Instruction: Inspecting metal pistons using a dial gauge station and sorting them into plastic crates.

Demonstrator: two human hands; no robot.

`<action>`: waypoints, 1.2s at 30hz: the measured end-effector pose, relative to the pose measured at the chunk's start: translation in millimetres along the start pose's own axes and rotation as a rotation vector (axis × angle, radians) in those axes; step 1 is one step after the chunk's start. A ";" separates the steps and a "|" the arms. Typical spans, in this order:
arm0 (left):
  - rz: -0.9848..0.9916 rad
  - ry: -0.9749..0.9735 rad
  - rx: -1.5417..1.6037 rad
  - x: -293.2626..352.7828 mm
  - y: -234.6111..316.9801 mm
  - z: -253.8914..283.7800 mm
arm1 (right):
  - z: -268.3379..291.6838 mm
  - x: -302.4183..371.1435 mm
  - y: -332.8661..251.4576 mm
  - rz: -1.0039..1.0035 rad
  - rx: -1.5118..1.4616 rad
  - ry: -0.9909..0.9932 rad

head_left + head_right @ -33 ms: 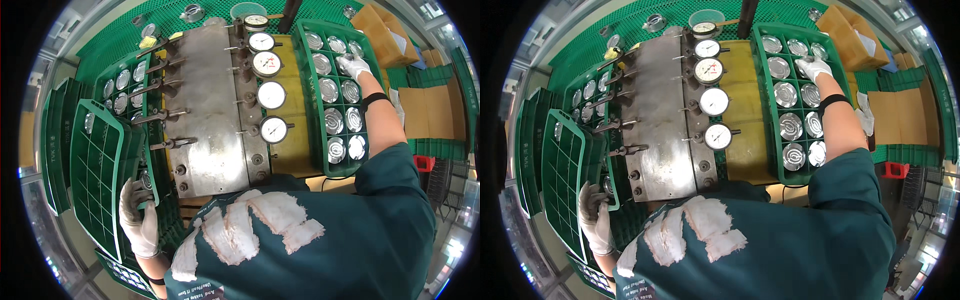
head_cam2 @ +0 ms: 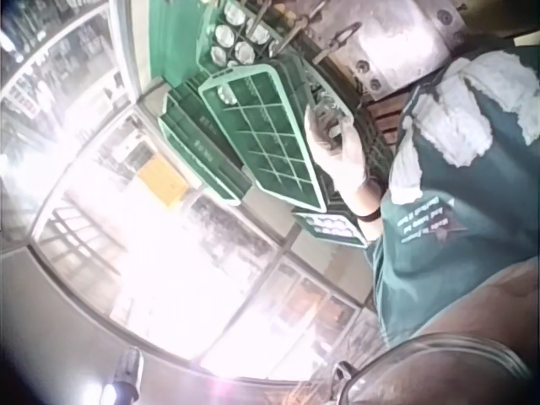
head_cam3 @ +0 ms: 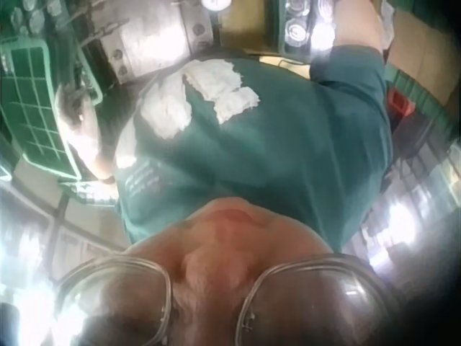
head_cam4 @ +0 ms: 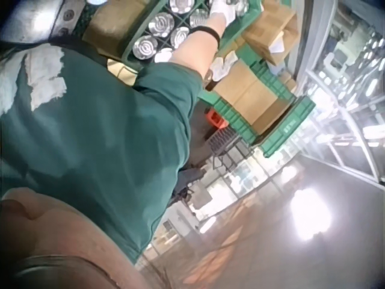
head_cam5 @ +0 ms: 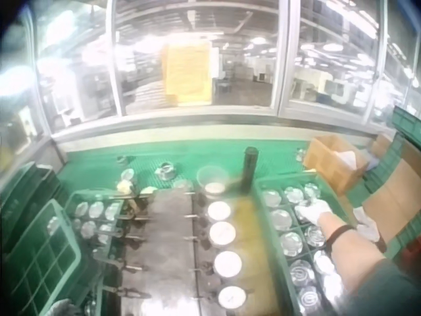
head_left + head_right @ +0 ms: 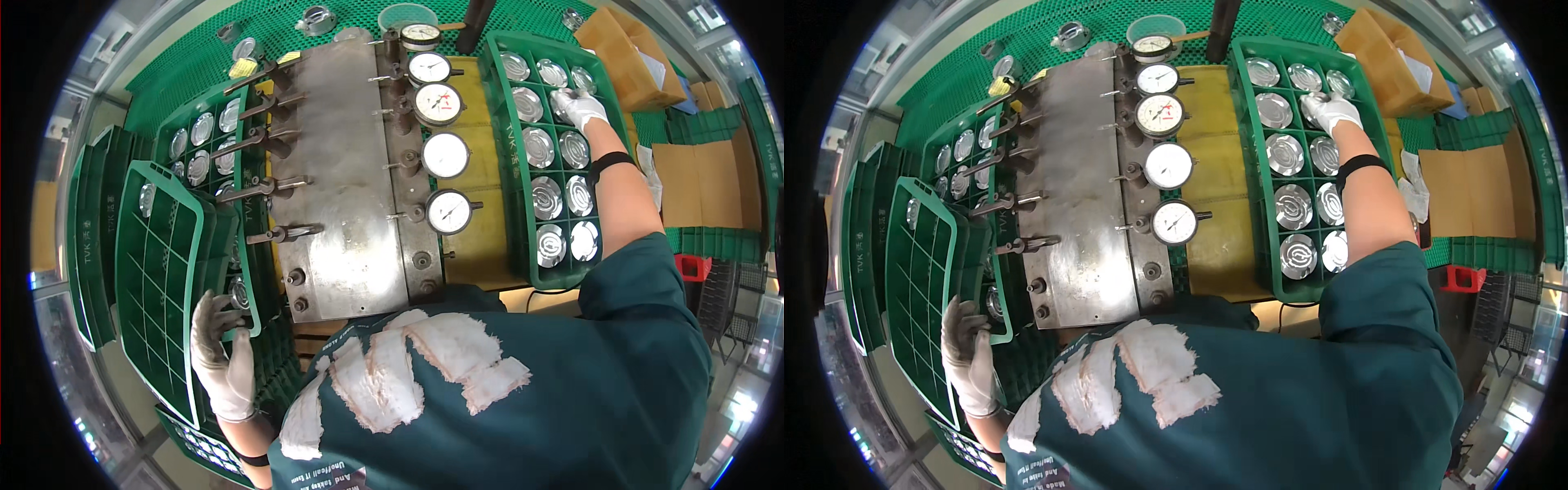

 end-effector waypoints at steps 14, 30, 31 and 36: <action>-0.113 0.026 -1.410 -201.9 -13.8 191.6 | 68.4 170.9 40.0 0.239 -0.549 0.027; 0.001 -0.270 -1.763 -323.9 -126.9 135.4 | 11.8 373.1 67.5 -0.120 -0.905 0.016; -0.038 -0.248 -1.748 -322.9 -127.3 137.4 | 11.0 373.3 61.8 -0.090 -0.905 -0.002; -0.140 -0.025 -1.242 -290.5 -70.4 162.2 | 10.9 356.9 43.9 0.043 -0.914 -0.054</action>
Point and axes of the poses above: each hand's wrist, its own x-axis away from the middle knuckle, its own z-axis out of the back of the hand, y = z × x, the point moved 6 cm from there along -x, towards the middle knuckle, and after that the axes turned 1 degree about y, right-handed, at the moved point
